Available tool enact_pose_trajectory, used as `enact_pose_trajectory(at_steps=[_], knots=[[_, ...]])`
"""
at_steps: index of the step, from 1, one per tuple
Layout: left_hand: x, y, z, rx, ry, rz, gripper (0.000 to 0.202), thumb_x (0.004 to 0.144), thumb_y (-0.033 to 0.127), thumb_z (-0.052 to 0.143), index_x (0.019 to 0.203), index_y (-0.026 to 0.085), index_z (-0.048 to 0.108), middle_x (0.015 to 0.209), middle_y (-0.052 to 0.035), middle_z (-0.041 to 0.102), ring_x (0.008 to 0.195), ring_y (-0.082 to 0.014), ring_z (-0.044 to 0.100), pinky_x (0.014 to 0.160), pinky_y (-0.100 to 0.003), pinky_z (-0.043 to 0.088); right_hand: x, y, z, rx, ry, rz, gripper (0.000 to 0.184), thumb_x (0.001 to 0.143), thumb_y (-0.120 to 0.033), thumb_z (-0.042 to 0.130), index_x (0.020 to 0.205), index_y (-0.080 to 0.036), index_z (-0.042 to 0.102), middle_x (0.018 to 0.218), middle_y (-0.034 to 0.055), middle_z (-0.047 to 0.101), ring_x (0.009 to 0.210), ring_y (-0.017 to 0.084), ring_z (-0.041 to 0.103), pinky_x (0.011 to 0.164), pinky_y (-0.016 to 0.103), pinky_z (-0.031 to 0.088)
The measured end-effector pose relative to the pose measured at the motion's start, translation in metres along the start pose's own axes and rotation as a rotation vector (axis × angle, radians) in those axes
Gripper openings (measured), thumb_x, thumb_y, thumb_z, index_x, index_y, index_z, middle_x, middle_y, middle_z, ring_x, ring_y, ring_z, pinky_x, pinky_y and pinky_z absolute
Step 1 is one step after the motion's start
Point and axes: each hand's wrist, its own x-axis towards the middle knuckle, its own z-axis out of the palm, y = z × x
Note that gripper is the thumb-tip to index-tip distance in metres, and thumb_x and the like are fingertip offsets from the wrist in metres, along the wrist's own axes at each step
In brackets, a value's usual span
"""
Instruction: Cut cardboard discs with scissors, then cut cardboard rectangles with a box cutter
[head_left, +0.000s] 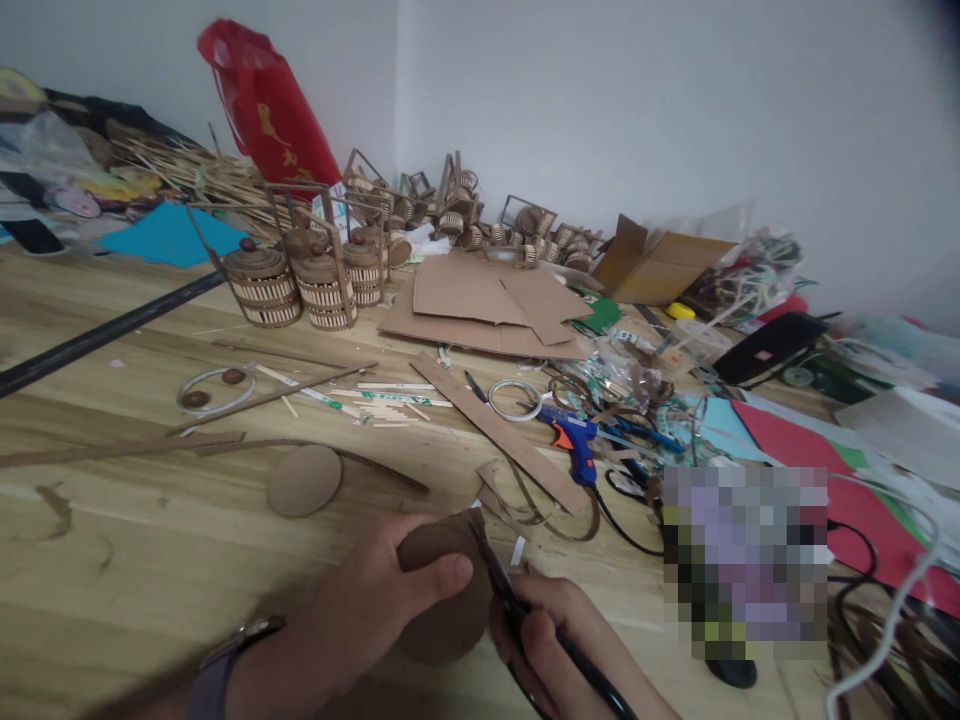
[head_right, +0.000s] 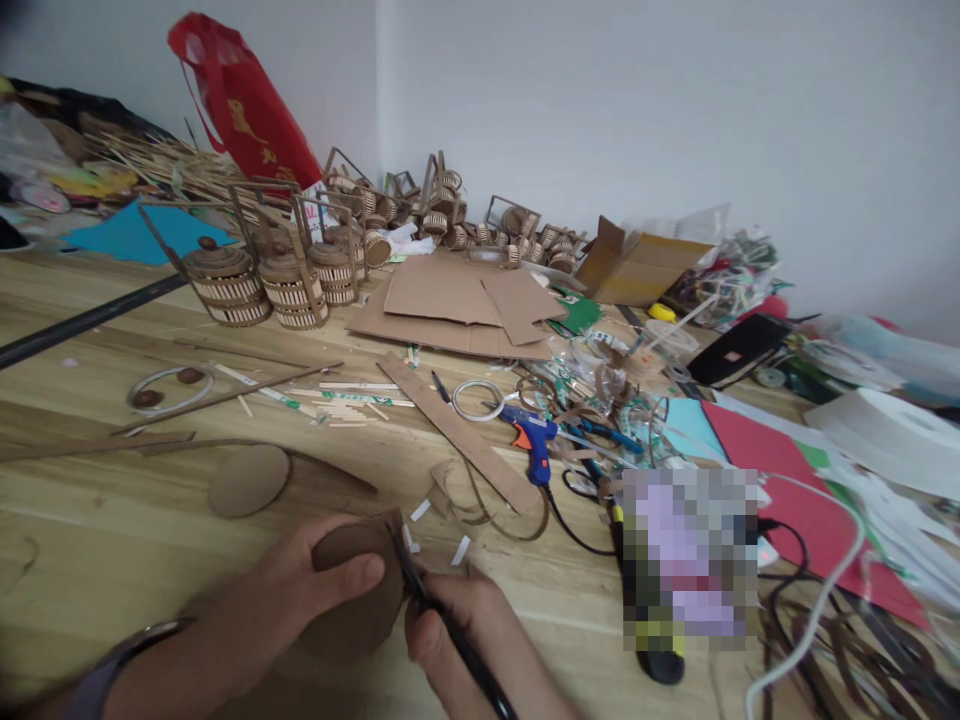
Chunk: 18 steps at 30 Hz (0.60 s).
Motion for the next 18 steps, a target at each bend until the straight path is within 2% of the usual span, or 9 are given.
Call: enact_pose_trajectory(at_steps=[6, 12, 18], knots=[[0.0001, -0.0011, -0.0022, 0.011, -0.035, 0.002, 0.044, 0.077, 0.053, 0.076, 0.108, 0.021, 0.076, 0.099, -0.0024, 0.081, 0.095, -0.0260, 0.070, 0.079, -0.029, 0.053, 0.0002, 0.0040, -0.0002, -0.017, 0.008, -0.026, 0.074, 0.084, -0.092, 0.030, 0.067, -0.021, 0.044, 0.048, -0.0072, 0.030, 0.044, 0.008, 0.025, 0.042, 0.026, 0.015], [-0.0009, 0.0007, -0.0025, 0.050, -0.013, -0.017, 0.046, 0.075, 0.055, 0.075, 0.105, 0.021, 0.076, 0.098, -0.0031, 0.080, 0.096, -0.0273, 0.069, 0.080, -0.032, 0.053, 0.0011, 0.0009, -0.0006, -0.115, 0.056, -0.095, 0.073, 0.088, -0.088, 0.027, 0.065, -0.020, 0.043, 0.055, -0.0052, 0.033, 0.052, 0.009, 0.030, 0.049, 0.027, 0.020], [-0.0003, 0.0011, -0.0026, 0.055, 0.006, -0.037, 0.044, 0.074, 0.054, 0.074, 0.105, 0.022, 0.075, 0.098, -0.0021, 0.079, 0.096, -0.0267, 0.068, 0.079, -0.031, 0.053, 0.0003, 0.0005, -0.0016, -0.073, 0.023, -0.046, 0.074, 0.086, -0.090, 0.029, 0.066, -0.021, 0.044, 0.051, -0.0064, 0.032, 0.046, 0.008, 0.026, 0.045, 0.028, 0.016]])
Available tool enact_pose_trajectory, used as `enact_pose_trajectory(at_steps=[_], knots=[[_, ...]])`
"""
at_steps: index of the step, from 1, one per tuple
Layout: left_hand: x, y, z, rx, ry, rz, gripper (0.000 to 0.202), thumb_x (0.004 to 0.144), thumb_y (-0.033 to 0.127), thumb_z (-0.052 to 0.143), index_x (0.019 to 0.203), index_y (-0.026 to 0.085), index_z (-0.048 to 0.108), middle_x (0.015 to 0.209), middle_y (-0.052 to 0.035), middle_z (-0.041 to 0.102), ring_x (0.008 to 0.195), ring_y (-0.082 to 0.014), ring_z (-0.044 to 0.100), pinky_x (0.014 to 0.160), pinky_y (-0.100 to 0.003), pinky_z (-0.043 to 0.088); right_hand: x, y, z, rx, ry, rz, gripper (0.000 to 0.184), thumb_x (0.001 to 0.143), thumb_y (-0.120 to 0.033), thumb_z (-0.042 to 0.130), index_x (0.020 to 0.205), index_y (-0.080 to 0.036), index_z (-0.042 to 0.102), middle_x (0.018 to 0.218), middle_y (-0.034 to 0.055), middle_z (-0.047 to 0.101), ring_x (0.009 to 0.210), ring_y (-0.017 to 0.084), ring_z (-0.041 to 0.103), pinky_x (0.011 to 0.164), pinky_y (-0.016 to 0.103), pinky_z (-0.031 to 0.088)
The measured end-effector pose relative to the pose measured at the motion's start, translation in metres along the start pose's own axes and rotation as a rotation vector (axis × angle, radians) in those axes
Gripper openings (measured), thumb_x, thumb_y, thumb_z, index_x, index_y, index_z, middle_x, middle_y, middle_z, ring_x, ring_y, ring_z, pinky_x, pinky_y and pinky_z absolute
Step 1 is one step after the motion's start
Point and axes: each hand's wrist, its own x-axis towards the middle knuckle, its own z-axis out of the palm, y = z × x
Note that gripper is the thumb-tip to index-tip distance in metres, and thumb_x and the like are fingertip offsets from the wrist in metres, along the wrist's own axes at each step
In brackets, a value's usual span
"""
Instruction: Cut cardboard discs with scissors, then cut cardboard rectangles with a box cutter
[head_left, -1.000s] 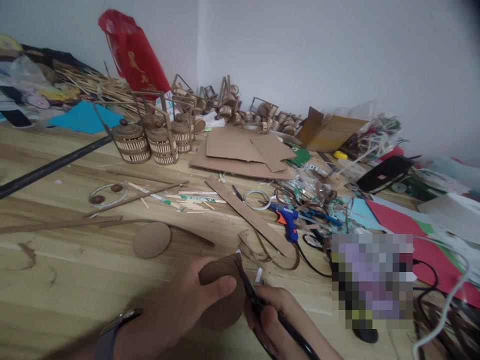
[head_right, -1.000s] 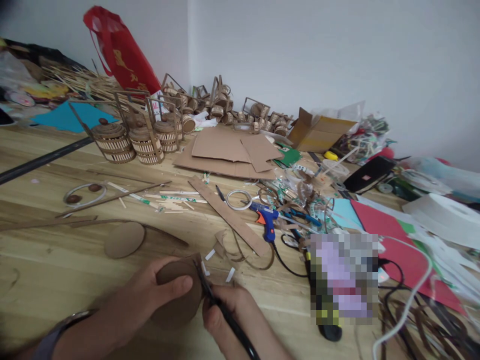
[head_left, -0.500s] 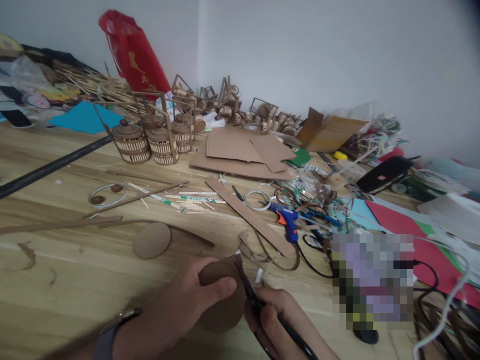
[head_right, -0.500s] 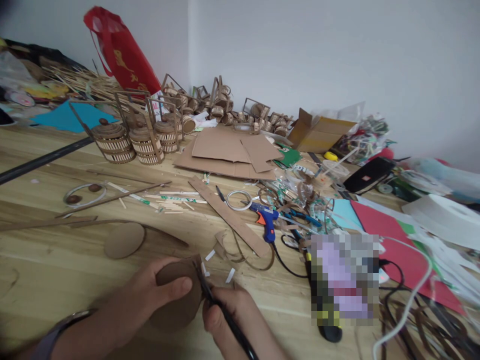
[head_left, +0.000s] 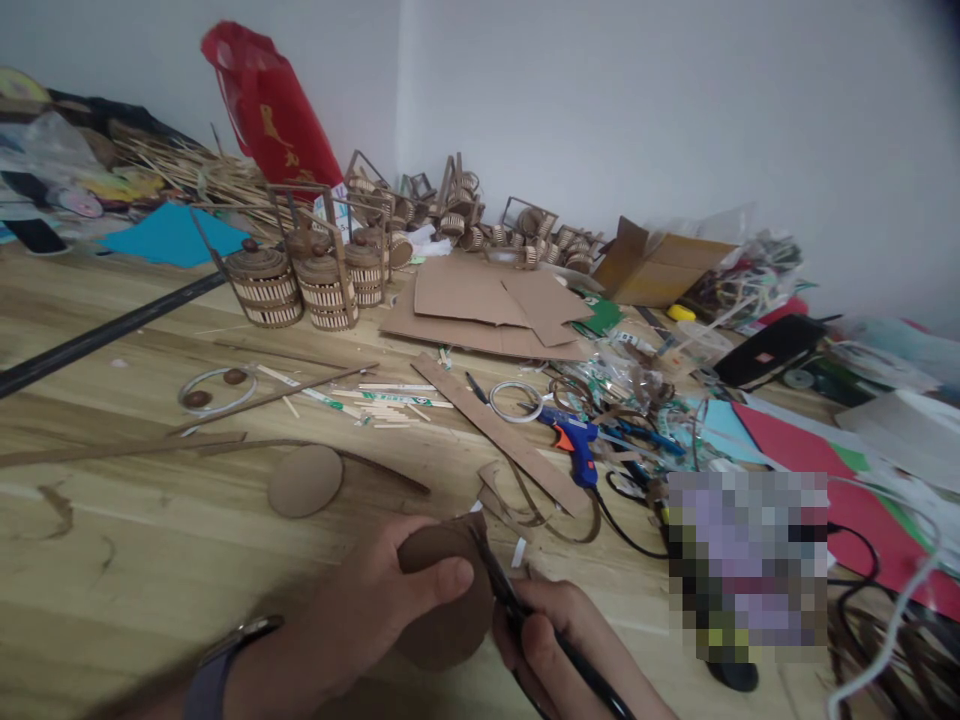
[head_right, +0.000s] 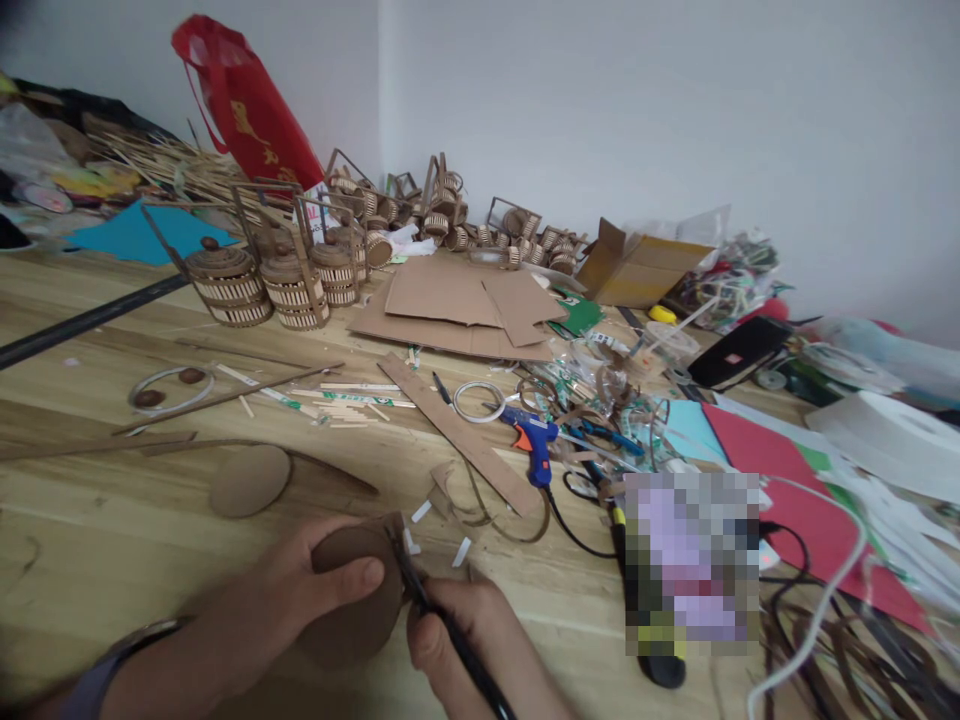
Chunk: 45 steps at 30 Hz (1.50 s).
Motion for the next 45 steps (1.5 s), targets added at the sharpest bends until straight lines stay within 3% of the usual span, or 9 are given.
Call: enact_pose_trajectory(at_steps=[8, 17, 23, 26, 33, 39, 45], knots=[[0.001, -0.002, -0.002, 0.010, -0.024, 0.040, 0.043, 0.075, 0.055, 0.076, 0.103, 0.023, 0.077, 0.097, -0.0018, 0.079, 0.095, -0.0263, 0.068, 0.079, -0.030, 0.051, 0.000, 0.002, -0.001, -0.014, -0.005, -0.026, 0.072, 0.089, -0.087, 0.030, 0.065, -0.021, 0.044, 0.049, -0.0066, 0.033, 0.044, 0.008, 0.028, 0.045, 0.027, 0.016], [0.000, -0.002, -0.005, 0.014, -0.031, 0.040, 0.040, 0.074, 0.054, 0.077, 0.101, 0.024, 0.078, 0.098, -0.0011, 0.080, 0.097, -0.0267, 0.068, 0.080, -0.030, 0.051, 0.001, 0.000, -0.001, -0.059, 0.025, -0.002, 0.076, 0.083, -0.093, 0.030, 0.062, -0.020, 0.043, 0.054, -0.0053, 0.032, 0.051, 0.009, 0.029, 0.048, 0.027, 0.019], [0.007, -0.003, 0.004, -0.328, 0.025, -0.029, 0.057, 0.057, 0.048, 0.089, 0.103, 0.018, 0.076, 0.096, -0.0068, 0.082, 0.091, -0.0299, 0.073, 0.081, -0.036, 0.054, 0.001, 0.003, 0.007, -0.056, 0.148, -0.010, 0.075, 0.082, -0.093, 0.030, 0.065, -0.021, 0.044, 0.058, -0.0047, 0.035, 0.054, 0.011, 0.031, 0.050, 0.028, 0.021], [0.006, -0.003, 0.010, -0.439, 0.014, -0.029, 0.059, 0.058, 0.048, 0.089, 0.106, 0.017, 0.075, 0.101, -0.0089, 0.082, 0.102, -0.0336, 0.073, 0.087, -0.039, 0.054, 0.001, 0.007, 0.011, -0.100, 0.182, -0.023, 0.075, 0.082, -0.093, 0.030, 0.066, -0.021, 0.042, 0.059, -0.0052, 0.034, 0.054, 0.010, 0.031, 0.051, 0.028, 0.020], [0.004, -0.009, 0.007, -0.153, 0.261, -0.035, 0.055, 0.061, 0.053, 0.085, 0.105, 0.022, 0.073, 0.106, -0.0062, 0.081, 0.107, -0.0342, 0.070, 0.092, -0.041, 0.051, 0.000, 0.018, 0.013, -0.077, 0.132, 0.022, 0.084, 0.076, -0.097, 0.030, 0.071, -0.018, 0.057, 0.056, -0.0028, 0.043, 0.050, 0.010, 0.037, 0.046, 0.024, 0.025], [0.002, -0.006, 0.003, -0.054, 0.164, 0.014, 0.049, 0.071, 0.054, 0.079, 0.105, 0.020, 0.072, 0.101, -0.0043, 0.080, 0.100, -0.0302, 0.070, 0.085, -0.036, 0.051, 0.001, 0.023, 0.005, -0.009, 0.050, 0.140, 0.101, 0.053, -0.107, 0.029, 0.077, -0.015, 0.064, 0.053, -0.0034, 0.042, 0.050, 0.012, 0.037, 0.047, 0.026, 0.023], [0.001, -0.009, 0.003, -0.004, 0.127, -0.017, 0.050, 0.072, 0.058, 0.077, 0.105, 0.021, 0.071, 0.100, -0.0030, 0.080, 0.097, -0.0293, 0.070, 0.082, -0.035, 0.051, 0.002, 0.022, 0.001, -0.041, 0.032, 0.100, 0.097, 0.063, -0.104, 0.033, 0.080, -0.015, 0.068, 0.055, -0.0027, 0.044, 0.051, 0.012, 0.040, 0.049, 0.026, 0.025]])
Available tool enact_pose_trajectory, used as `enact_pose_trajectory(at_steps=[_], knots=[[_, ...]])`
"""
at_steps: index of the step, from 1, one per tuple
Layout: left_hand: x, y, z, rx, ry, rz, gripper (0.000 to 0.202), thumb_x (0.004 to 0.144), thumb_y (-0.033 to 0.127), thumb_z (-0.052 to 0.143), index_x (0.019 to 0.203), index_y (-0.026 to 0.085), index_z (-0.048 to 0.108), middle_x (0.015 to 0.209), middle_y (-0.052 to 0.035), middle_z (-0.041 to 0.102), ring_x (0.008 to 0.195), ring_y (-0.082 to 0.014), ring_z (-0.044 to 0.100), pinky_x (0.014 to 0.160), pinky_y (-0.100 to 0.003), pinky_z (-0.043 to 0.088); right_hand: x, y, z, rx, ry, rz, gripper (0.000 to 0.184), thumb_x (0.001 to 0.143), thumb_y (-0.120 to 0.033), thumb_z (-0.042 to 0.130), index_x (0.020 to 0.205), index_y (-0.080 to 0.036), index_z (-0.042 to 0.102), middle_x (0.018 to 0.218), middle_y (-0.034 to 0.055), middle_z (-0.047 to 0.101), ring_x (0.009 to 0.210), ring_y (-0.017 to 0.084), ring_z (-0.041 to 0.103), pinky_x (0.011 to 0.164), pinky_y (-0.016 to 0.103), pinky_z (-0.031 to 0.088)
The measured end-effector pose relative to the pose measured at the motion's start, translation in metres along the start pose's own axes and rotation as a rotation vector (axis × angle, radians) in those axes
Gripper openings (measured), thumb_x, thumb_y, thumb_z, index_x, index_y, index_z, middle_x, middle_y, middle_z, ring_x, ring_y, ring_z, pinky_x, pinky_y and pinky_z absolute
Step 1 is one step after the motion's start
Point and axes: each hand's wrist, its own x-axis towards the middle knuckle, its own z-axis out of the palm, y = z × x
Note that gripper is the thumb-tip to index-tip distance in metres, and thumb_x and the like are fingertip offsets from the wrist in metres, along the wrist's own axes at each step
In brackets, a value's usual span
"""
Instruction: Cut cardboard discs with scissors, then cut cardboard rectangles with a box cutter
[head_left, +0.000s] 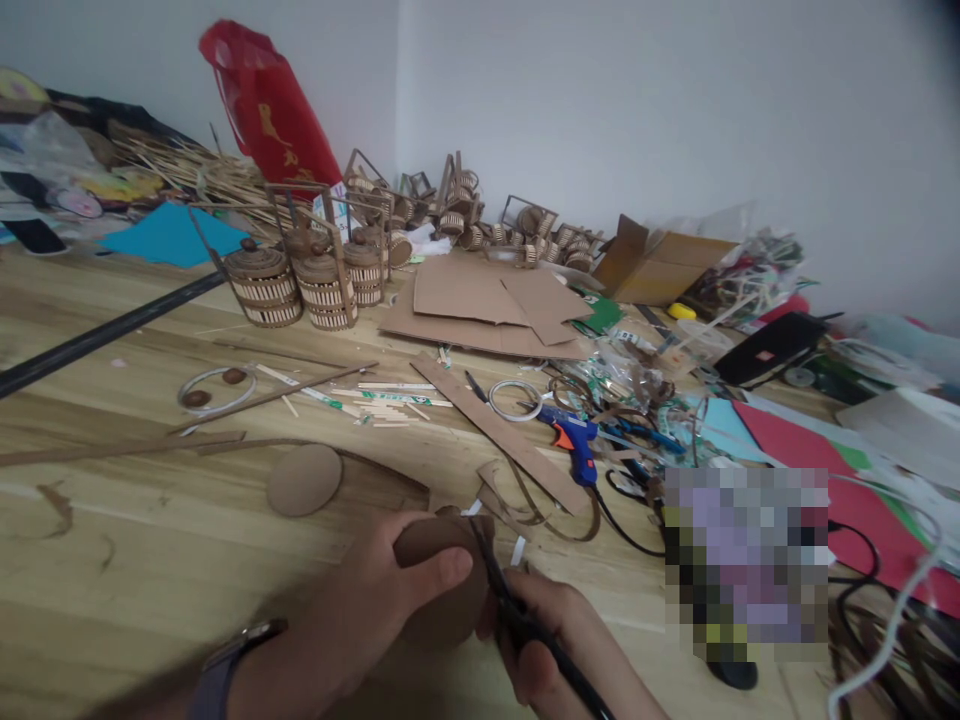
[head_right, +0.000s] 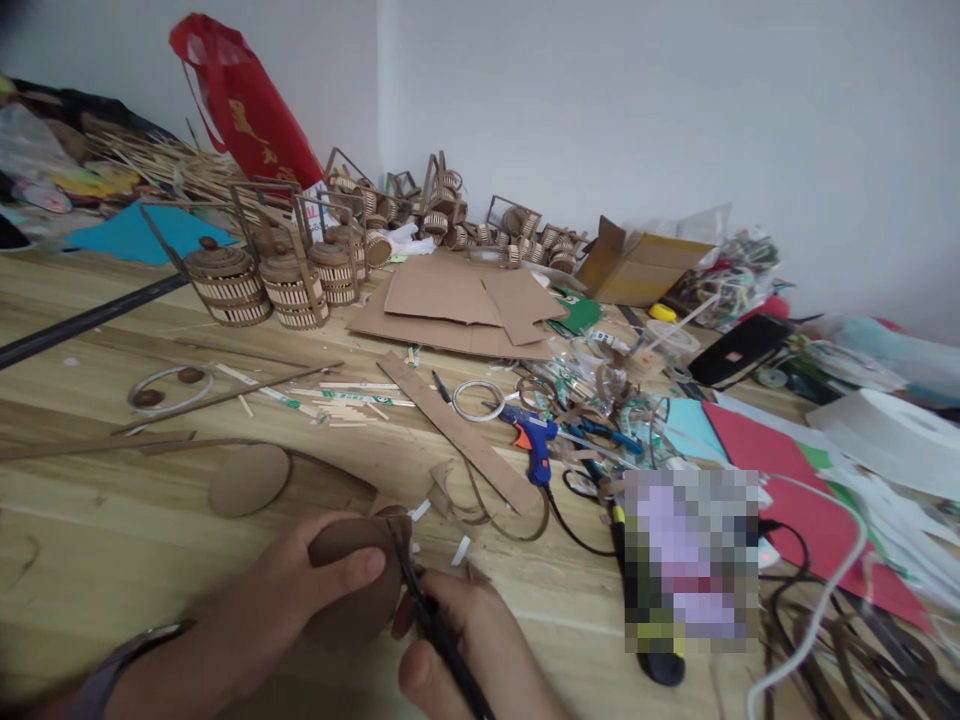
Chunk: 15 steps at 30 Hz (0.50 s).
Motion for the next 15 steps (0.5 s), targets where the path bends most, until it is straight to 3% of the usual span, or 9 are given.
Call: enact_pose_trajectory(at_steps=[3, 8, 11, 15], knots=[[-0.001, 0.001, 0.001, 0.018, 0.013, 0.011, 0.049, 0.072, 0.056, 0.076, 0.106, 0.021, 0.071, 0.105, -0.0038, 0.079, 0.105, -0.0308, 0.068, 0.088, -0.037, 0.050, -0.001, -0.007, -0.001, -0.022, 0.008, -0.012, 0.094, 0.068, -0.102, 0.030, 0.075, -0.016, 0.067, 0.058, -0.0004, 0.049, 0.054, 0.013, 0.044, 0.050, 0.026, 0.027], [-0.003, 0.003, 0.002, 0.016, 0.010, -0.013, 0.048, 0.072, 0.054, 0.076, 0.106, 0.020, 0.071, 0.107, -0.0053, 0.079, 0.108, -0.0321, 0.068, 0.090, -0.038, 0.050, -0.002, -0.019, 0.003, -0.026, 0.038, -0.045, 0.089, 0.072, -0.101, 0.018, 0.067, -0.019, 0.052, 0.058, -0.0014, 0.043, 0.054, 0.012, 0.038, 0.050, 0.027, 0.024], [-0.002, 0.002, 0.002, 0.010, 0.044, -0.029, 0.054, 0.069, 0.056, 0.078, 0.109, 0.020, 0.069, 0.109, -0.0057, 0.078, 0.108, -0.0322, 0.067, 0.091, -0.039, 0.049, -0.003, -0.023, 0.006, -0.057, 0.067, -0.055, 0.086, 0.075, -0.099, 0.018, 0.065, -0.019, 0.048, 0.058, -0.0019, 0.041, 0.054, 0.011, 0.035, 0.051, 0.028, 0.023], [-0.001, 0.001, 0.001, -0.018, -0.006, -0.007, 0.052, 0.069, 0.057, 0.079, 0.106, 0.021, 0.070, 0.108, -0.0047, 0.078, 0.107, -0.0312, 0.068, 0.090, -0.037, 0.050, -0.004, -0.028, 0.005, -0.045, 0.074, -0.070, 0.081, 0.079, -0.096, 0.024, 0.065, -0.020, 0.048, 0.056, -0.0035, 0.036, 0.053, 0.011, 0.032, 0.051, 0.029, 0.020]])
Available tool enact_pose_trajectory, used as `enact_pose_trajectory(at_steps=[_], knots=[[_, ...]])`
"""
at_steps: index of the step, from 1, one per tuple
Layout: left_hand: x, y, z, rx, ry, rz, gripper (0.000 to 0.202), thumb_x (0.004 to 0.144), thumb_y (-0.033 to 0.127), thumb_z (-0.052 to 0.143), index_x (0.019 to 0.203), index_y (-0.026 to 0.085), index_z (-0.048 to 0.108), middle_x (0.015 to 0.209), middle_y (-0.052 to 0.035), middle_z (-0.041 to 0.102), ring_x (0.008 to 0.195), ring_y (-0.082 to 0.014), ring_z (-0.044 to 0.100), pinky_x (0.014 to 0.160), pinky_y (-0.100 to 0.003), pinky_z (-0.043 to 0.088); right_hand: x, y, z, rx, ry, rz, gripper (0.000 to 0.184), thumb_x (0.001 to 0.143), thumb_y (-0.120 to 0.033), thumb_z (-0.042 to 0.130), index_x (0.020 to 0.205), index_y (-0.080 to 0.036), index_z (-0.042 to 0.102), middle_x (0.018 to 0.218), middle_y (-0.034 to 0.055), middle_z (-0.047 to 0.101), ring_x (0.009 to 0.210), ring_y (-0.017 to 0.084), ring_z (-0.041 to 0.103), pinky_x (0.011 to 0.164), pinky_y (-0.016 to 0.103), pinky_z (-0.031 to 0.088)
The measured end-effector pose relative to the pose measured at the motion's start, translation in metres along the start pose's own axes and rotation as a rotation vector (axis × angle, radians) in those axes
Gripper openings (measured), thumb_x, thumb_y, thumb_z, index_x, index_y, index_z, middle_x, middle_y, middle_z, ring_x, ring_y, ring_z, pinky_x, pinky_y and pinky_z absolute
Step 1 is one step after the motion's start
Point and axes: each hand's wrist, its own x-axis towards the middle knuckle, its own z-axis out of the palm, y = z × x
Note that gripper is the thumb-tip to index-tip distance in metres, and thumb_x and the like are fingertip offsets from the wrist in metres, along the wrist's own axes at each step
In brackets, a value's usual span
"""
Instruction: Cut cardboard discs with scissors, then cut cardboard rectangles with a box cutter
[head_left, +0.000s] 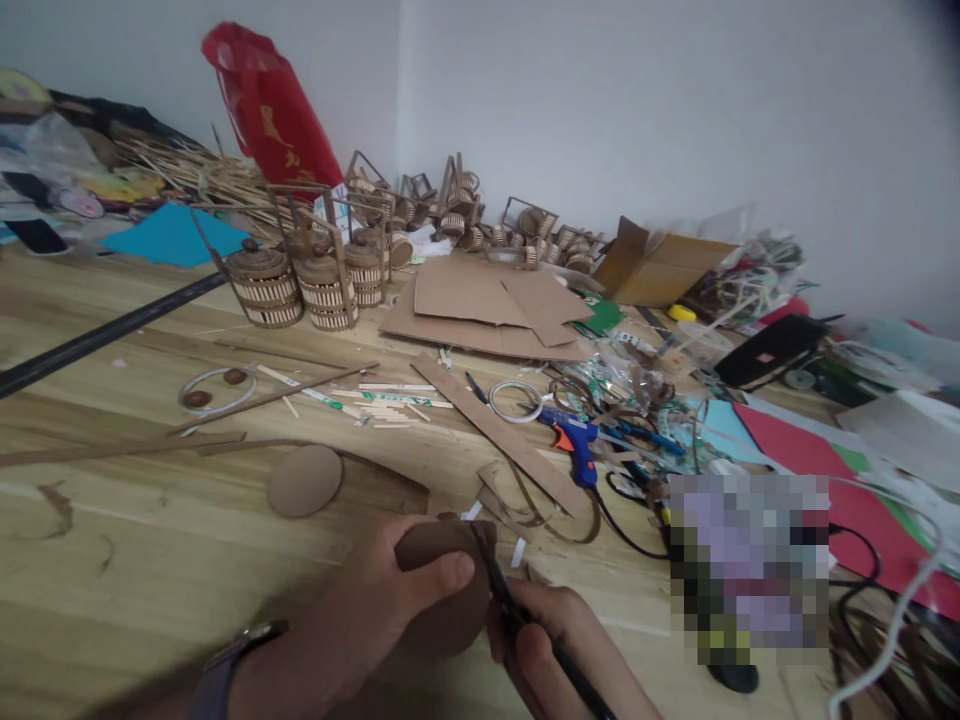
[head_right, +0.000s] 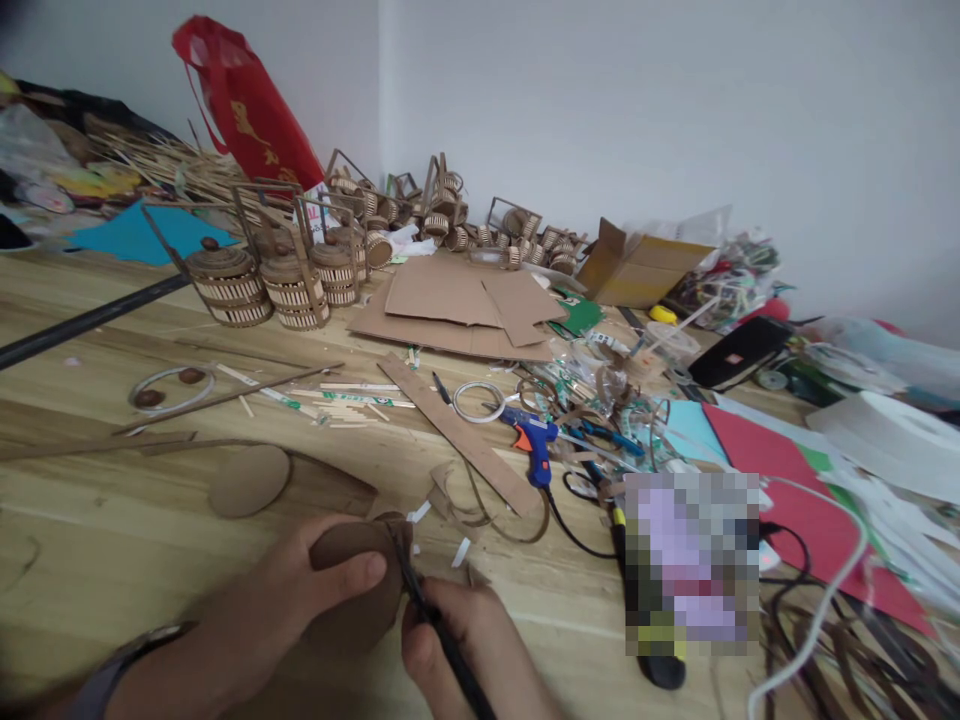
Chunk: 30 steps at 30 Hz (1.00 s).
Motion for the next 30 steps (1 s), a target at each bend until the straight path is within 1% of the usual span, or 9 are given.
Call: enact_pose_trajectory(at_steps=[2, 7, 11, 14, 20, 23, 26, 30], knots=[[0.000, 0.001, 0.000, 0.000, -0.001, -0.005, 0.051, 0.070, 0.056, 0.079, 0.107, 0.022, 0.070, 0.109, -0.0041, 0.079, 0.108, -0.0312, 0.067, 0.090, -0.037, 0.050, 0.000, -0.001, -0.001, 0.006, 0.001, 0.002, 0.080, 0.080, -0.095, 0.025, 0.065, -0.020, 0.047, 0.056, -0.0038, 0.035, 0.054, 0.011, 0.032, 0.051, 0.029, 0.020], [-0.001, 0.001, -0.001, 0.029, 0.041, -0.024, 0.052, 0.069, 0.057, 0.078, 0.108, 0.023, 0.070, 0.109, -0.0044, 0.079, 0.111, -0.0326, 0.066, 0.092, -0.038, 0.050, -0.001, 0.003, 0.000, 0.013, -0.011, -0.021, 0.077, 0.083, -0.093, 0.025, 0.065, -0.020, 0.046, 0.054, -0.0048, 0.034, 0.050, 0.010, 0.031, 0.049, 0.029, 0.019], [0.001, 0.000, 0.000, 0.029, 0.029, -0.029, 0.053, 0.068, 0.056, 0.078, 0.107, 0.022, 0.071, 0.109, -0.0049, 0.079, 0.110, -0.0324, 0.067, 0.092, -0.038, 0.050, -0.001, 0.008, 0.001, 0.054, -0.012, -0.038, 0.076, 0.084, -0.091, 0.029, 0.064, -0.020, 0.045, 0.056, -0.0044, 0.035, 0.053, 0.010, 0.029, 0.050, 0.028, 0.020], [0.001, 0.001, 0.000, 0.018, 0.030, -0.024, 0.055, 0.067, 0.056, 0.079, 0.108, 0.021, 0.070, 0.109, -0.0052, 0.079, 0.108, -0.0321, 0.067, 0.091, -0.038, 0.050, -0.001, 0.009, 0.002, 0.067, -0.023, -0.036, 0.076, 0.082, -0.093, 0.030, 0.064, -0.021, 0.043, 0.056, -0.0046, 0.033, 0.053, 0.010, 0.029, 0.049, 0.028, 0.019], [-0.002, 0.010, -0.002, 0.005, -0.075, 0.017, 0.041, 0.072, 0.053, 0.076, 0.100, 0.023, 0.074, 0.099, -0.0015, 0.080, 0.100, -0.0287, 0.069, 0.084, -0.034, 0.051, 0.000, 0.011, -0.001, 0.021, -0.060, -0.022, 0.076, 0.083, -0.093, 0.026, 0.064, -0.021, 0.042, 0.057, -0.0037, 0.034, 0.053, 0.010, 0.031, 0.048, 0.027, 0.020], [-0.004, 0.012, -0.003, 0.048, -0.047, -0.008, 0.043, 0.070, 0.054, 0.076, 0.100, 0.023, 0.075, 0.098, -0.0016, 0.080, 0.099, -0.0292, 0.069, 0.083, -0.034, 0.051, -0.001, 0.012, -0.002, 0.022, -0.080, -0.022, 0.075, 0.084, -0.092, 0.028, 0.065, -0.021, 0.043, 0.056, -0.0041, 0.035, 0.052, 0.010, 0.032, 0.048, 0.027, 0.020], [-0.004, 0.011, -0.004, 0.059, -0.006, -0.023, 0.048, 0.068, 0.055, 0.077, 0.103, 0.022, 0.073, 0.102, -0.0029, 0.079, 0.102, -0.0303, 0.068, 0.085, -0.035, 0.051, -0.002, 0.012, -0.003, 0.033, -0.093, -0.030, 0.074, 0.085, -0.091, 0.028, 0.066, -0.021, 0.042, 0.055, -0.0047, 0.033, 0.052, 0.010, 0.031, 0.048, 0.028, 0.018], [-0.003, 0.010, -0.005, 0.050, -0.016, -0.015, 0.050, 0.068, 0.056, 0.077, 0.104, 0.022, 0.072, 0.103, -0.0036, 0.079, 0.103, -0.0307, 0.068, 0.086, -0.036, 0.051, -0.002, 0.014, 0.000, 0.054, -0.097, -0.037, 0.072, 0.087, -0.089, 0.027, 0.067, -0.021, 0.042, 0.054, -0.0060, 0.031, 0.051, 0.009, 0.027, 0.047, 0.029, 0.016]])
